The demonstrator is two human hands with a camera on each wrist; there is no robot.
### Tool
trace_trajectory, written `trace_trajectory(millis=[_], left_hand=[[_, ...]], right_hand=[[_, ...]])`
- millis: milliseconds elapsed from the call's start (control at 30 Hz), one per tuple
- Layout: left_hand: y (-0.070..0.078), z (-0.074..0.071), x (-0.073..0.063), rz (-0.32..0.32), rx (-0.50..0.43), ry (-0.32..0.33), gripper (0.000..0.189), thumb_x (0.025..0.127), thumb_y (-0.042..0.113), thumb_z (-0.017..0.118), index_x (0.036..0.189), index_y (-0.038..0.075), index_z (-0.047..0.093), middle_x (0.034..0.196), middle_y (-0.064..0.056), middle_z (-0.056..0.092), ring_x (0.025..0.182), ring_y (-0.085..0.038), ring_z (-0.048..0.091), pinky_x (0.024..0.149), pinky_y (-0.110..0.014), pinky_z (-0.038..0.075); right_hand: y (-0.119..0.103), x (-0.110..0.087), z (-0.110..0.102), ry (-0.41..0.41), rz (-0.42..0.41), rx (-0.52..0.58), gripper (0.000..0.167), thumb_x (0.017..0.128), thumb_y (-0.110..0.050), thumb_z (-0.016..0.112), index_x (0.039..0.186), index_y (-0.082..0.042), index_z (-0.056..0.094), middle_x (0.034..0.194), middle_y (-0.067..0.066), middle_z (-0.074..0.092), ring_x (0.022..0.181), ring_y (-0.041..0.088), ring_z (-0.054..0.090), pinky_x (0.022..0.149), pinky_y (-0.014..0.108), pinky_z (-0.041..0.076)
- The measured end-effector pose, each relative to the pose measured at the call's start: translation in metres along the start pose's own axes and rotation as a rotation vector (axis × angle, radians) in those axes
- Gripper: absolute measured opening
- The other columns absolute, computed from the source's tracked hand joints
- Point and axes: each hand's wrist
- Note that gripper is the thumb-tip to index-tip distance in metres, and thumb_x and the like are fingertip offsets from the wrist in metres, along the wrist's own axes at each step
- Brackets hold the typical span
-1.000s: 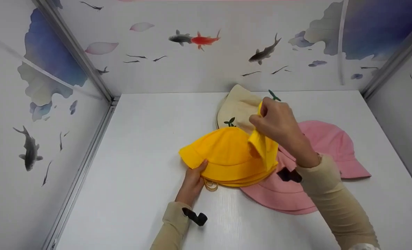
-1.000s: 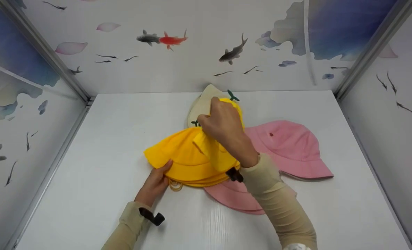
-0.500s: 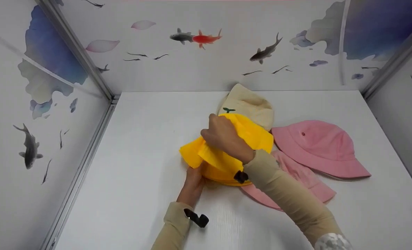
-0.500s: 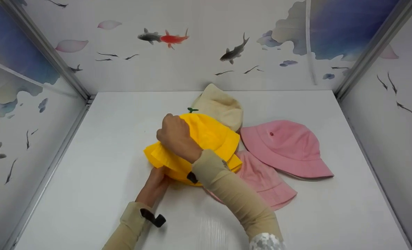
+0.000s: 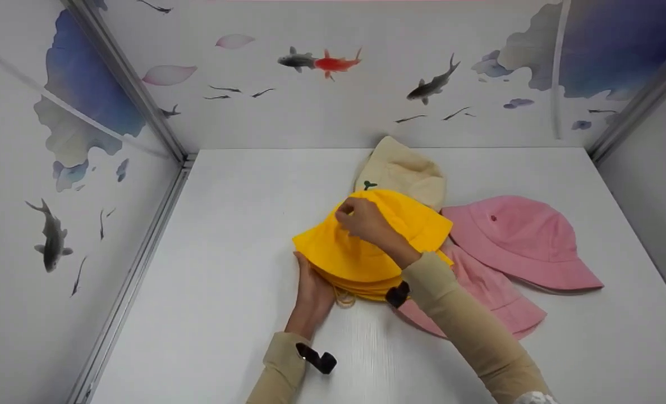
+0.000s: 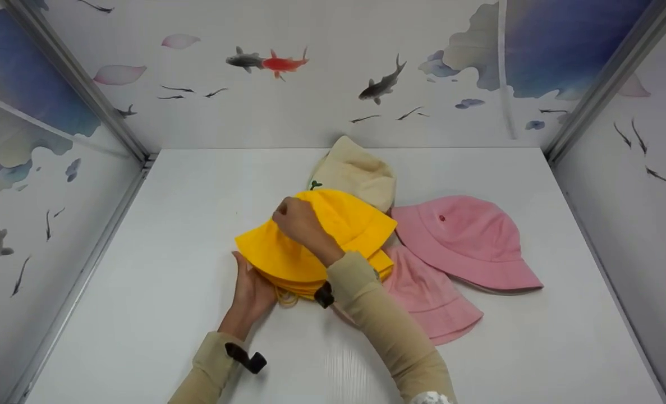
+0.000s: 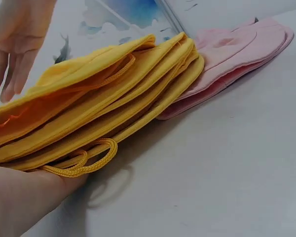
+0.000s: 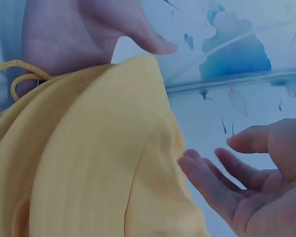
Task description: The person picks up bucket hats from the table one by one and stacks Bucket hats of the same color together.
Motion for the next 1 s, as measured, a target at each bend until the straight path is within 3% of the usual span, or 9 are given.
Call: trace_trajectory(millis=[133,200,333,433,533,667,800,900,1000], left_hand=[[-0.005,0.0,0.001,0.018,0.033,0.007,0.07,0.101,0.067,0.026,0.156,0.024,0.024,0.157,0.0,0.036,0.148,-0.015,0.03,0.128,-0.036,0.016],[-0.005,0.001,0.002,0.011,0.051,0.042,0.065,0.104,0.057,0.038,0.156,0.022,0.024,0.157,0.0,0.034,0.147,-0.014,0.029,0.128,-0.035,0.015],[-0.006,0.003,0.003,-0.007,0.073,0.121,0.064,0.102,0.035,0.056,0.154,0.015,0.026,0.156,-0.003,0.034,0.145,-0.016,0.03,0.128,-0.034,0.018],[-0.006,0.004,0.004,-0.012,0.081,0.153,0.064,0.101,0.028,0.06,0.153,0.012,0.028,0.155,-0.005,0.036,0.142,-0.016,0.033,0.127,-0.034,0.021],[-0.006,0.004,0.005,-0.015,0.071,0.172,0.062,0.1,0.025,0.063,0.151,0.011,0.03,0.151,-0.005,0.039,0.138,-0.017,0.036,0.127,-0.034,0.023],[-0.007,0.004,0.006,-0.025,0.071,0.204,0.059,0.098,0.022,0.065,0.147,0.011,0.034,0.143,-0.003,0.045,0.132,-0.016,0.042,0.123,-0.034,0.03],[-0.009,0.004,0.005,-0.019,0.089,0.225,0.052,0.098,0.016,0.064,0.143,0.01,0.037,0.136,-0.002,0.049,0.128,-0.015,0.047,0.12,-0.033,0.036],[-0.011,0.004,0.005,-0.008,0.105,0.237,0.051,0.099,0.012,0.063,0.143,0.009,0.038,0.135,-0.002,0.051,0.127,-0.016,0.049,0.119,-0.034,0.038],[-0.013,0.004,0.005,-0.005,0.124,0.246,0.052,0.099,0.011,0.062,0.144,0.009,0.037,0.135,-0.002,0.052,0.127,-0.016,0.05,0.119,-0.035,0.038]], right_hand=[[0.032,-0.002,-0.037,0.209,-0.058,-0.028,0.025,0.1,-0.017,0.059,0.117,-0.001,0.067,0.12,0.019,0.065,0.104,0.031,0.06,0.095,0.043,0.055],[0.049,-0.002,-0.055,0.246,-0.031,-0.081,0.032,0.101,-0.019,0.058,0.125,0.001,0.063,0.132,0.022,0.059,0.117,0.036,0.055,0.106,0.049,0.049],[0.083,-0.009,-0.083,0.165,0.092,-0.206,0.052,0.103,-0.035,0.054,0.142,-0.001,0.051,0.146,0.026,0.049,0.131,0.044,0.047,0.115,0.06,0.036],[0.101,-0.017,-0.095,0.059,0.172,-0.229,0.065,0.102,-0.046,0.053,0.149,-0.002,0.042,0.149,0.026,0.046,0.133,0.044,0.045,0.118,0.064,0.029],[0.11,-0.024,-0.101,0.008,0.195,-0.212,0.067,0.101,-0.045,0.054,0.149,0.0,0.039,0.147,0.027,0.047,0.128,0.042,0.048,0.118,0.06,0.033],[0.111,-0.035,-0.101,0.051,0.176,-0.19,0.052,0.101,-0.034,0.059,0.14,0.0,0.051,0.131,0.025,0.057,0.11,0.035,0.055,0.105,0.049,0.052],[0.109,-0.046,-0.096,0.074,0.169,-0.153,0.04,0.1,-0.028,0.062,0.13,-0.001,0.061,0.116,0.019,0.062,0.099,0.029,0.056,0.096,0.042,0.057],[0.111,-0.052,-0.091,0.016,0.209,-0.11,0.044,0.099,-0.03,0.064,0.135,-0.006,0.058,0.123,0.017,0.059,0.106,0.029,0.055,0.102,0.042,0.055],[0.117,-0.056,-0.087,-0.068,0.281,-0.074,0.063,0.095,-0.041,0.067,0.147,-0.012,0.048,0.141,0.016,0.052,0.121,0.032,0.051,0.112,0.047,0.046]])
Point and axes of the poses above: each hand's wrist, its own x-axis towards the middle knuckle, its own z-axis out of the palm, y = z × x
